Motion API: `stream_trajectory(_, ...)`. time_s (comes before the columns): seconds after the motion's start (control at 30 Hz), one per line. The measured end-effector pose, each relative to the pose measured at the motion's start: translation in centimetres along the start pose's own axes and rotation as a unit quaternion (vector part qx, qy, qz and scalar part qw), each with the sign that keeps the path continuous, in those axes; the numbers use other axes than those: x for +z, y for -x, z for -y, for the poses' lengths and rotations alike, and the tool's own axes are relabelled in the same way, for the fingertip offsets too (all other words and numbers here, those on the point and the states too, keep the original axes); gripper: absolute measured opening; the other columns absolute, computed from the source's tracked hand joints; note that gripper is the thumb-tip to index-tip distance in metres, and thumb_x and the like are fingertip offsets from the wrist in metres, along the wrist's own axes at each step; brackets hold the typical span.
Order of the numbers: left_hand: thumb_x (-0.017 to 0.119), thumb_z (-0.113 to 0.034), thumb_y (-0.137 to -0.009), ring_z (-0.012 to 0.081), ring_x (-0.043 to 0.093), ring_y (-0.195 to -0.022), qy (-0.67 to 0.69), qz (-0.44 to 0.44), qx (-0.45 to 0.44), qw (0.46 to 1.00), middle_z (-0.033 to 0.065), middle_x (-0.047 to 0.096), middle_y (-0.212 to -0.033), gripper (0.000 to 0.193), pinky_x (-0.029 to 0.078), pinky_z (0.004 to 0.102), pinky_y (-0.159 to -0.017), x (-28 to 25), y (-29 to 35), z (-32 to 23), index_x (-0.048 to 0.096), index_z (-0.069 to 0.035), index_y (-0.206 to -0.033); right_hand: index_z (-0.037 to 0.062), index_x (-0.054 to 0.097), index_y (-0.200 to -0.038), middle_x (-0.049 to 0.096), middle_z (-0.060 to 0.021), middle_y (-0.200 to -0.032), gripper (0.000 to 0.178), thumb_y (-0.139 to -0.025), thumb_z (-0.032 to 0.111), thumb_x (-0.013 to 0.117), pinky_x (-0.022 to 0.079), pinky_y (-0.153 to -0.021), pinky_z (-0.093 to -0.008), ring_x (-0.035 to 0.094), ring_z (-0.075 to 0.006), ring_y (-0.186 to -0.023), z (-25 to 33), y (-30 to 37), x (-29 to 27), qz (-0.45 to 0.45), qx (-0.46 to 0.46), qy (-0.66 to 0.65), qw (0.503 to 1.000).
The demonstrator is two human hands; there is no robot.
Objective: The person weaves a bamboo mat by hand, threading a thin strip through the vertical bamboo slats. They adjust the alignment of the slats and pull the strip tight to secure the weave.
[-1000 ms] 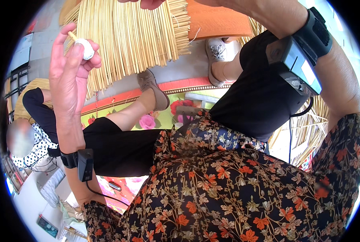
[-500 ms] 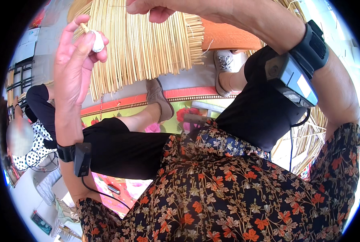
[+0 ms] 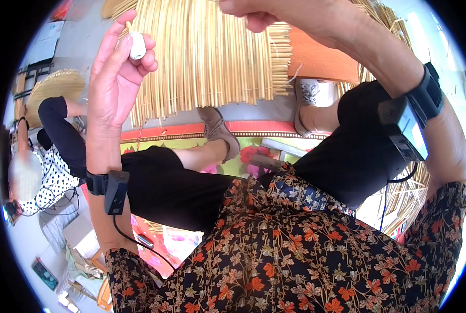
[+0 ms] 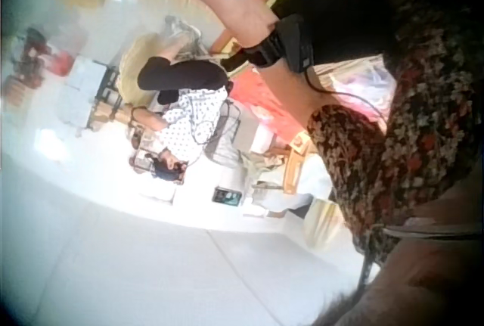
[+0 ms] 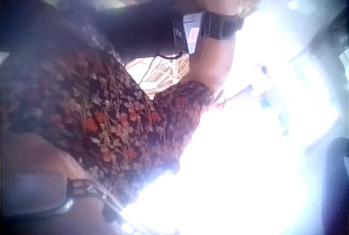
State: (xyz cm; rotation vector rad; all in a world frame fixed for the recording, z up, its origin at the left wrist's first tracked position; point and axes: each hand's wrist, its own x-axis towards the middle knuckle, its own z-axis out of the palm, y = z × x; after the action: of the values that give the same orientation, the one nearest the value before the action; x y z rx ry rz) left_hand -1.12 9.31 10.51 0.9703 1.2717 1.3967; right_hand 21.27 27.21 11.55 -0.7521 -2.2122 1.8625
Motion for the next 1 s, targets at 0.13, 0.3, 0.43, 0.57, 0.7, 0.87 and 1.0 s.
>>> stream_trajectory(0.13,0.058,-0.014,-0.092,0.0186,0.063,-0.071,0.030,-0.062,0.052,0.996,0.0141,0.064,-0.089,0.055,0.054,0.0309,-0.064,0.0,2.3,-4.9,0.032,-0.004,-0.139,0.0036,0.063,-0.098,0.059,0.0024,-0.081,0.011,-0.096,0.015,0.060,0.050,-0.068,-0.0211,0.057,-0.0058,-0.071,1.0,-0.3,-0.5,0.006,-0.028,0.032,0.999)
stream_trajectory(0.3,0.052,-0.014,-0.097,0.0162,0.061,-0.079,0.014,-0.091,0.083,0.992,0.0126,0.064,-0.099,0.049,0.051,0.0303,-0.075,-5.9,8.7,-4.7,0.038,-0.003,-0.143,0.0037,0.065,-0.099,0.058,0.0046,-0.077,0.018,-0.096,0.021,0.061,0.049,-0.068,-0.0202,0.056,-0.0036,-0.068,-1.4,-2.5,-0.7,-0.024,-0.033,0.066,0.997)
stream_trajectory(0.43,0.056,-0.012,-0.095,0.0183,0.066,-0.080,0.130,-0.243,0.066,0.959,0.0134,0.067,-0.094,0.043,0.055,0.0327,-0.072,-9.4,15.5,2.4,0.043,-0.005,-0.136,0.0060,0.063,-0.102,0.057,0.0067,-0.078,0.017,-0.096,0.022,0.062,0.048,-0.068,-0.0189,0.054,-0.0024,-0.067,-4.1,-3.8,-1.7,-0.063,0.047,0.053,0.995)
stream_trajectory(0.57,0.055,-0.014,-0.096,0.0181,0.064,-0.078,0.206,-0.376,-0.025,0.903,0.0104,0.065,-0.093,0.042,0.054,0.0300,-0.069,-10.6,23.1,13.4,0.043,-0.008,-0.136,0.0078,0.063,-0.101,0.057,0.0060,-0.079,0.015,-0.095,0.021,0.063,0.050,-0.066,-0.0203,0.055,-0.0037,-0.066,-8.6,-5.3,-3.6,-0.084,0.090,0.021,0.992)
stream_trajectory(0.7,0.057,-0.013,-0.096,0.0167,0.065,-0.079,0.290,-0.435,-0.091,0.848,0.0089,0.064,-0.091,0.039,0.056,0.0289,-0.068,-8.7,27.8,21.6,0.044,-0.010,-0.133,0.0085,0.063,-0.100,0.058,0.0052,-0.079,0.014,-0.093,0.020,0.067,0.053,-0.066,-0.0226,0.057,-0.0051,-0.065,-10.2,-5.8,-6.0,-0.148,0.111,-0.013,0.983)
stream_trajectory(0.87,0.060,-0.010,-0.095,0.0156,0.064,-0.083,0.372,-0.458,-0.059,0.805,0.0060,0.064,-0.092,0.042,0.056,0.0301,-0.071,-6.2,31.2,27.7,0.043,-0.013,-0.133,0.0082,0.062,-0.102,0.058,0.0048,-0.079,0.016,-0.092,0.020,0.068,0.053,-0.066,-0.0229,0.057,-0.0053,-0.065,-8.9,-7.0,-5.8,-0.139,0.106,0.005,0.985)
stream_trajectory(1.0,0.060,-0.011,-0.096,0.0144,0.064,-0.083,0.375,-0.440,-0.050,0.814,0.0049,0.064,-0.094,0.040,0.055,0.0312,-0.072,-5.0,31.5,28.3,0.044,-0.014,-0.132,0.0084,0.062,-0.100,0.057,0.0053,-0.079,0.016,-0.094,0.022,0.066,0.052,-0.067,-0.0213,0.056,-0.0047,-0.066,-5.8,-7.9,-3.2,-0.080,0.073,0.043,0.993)
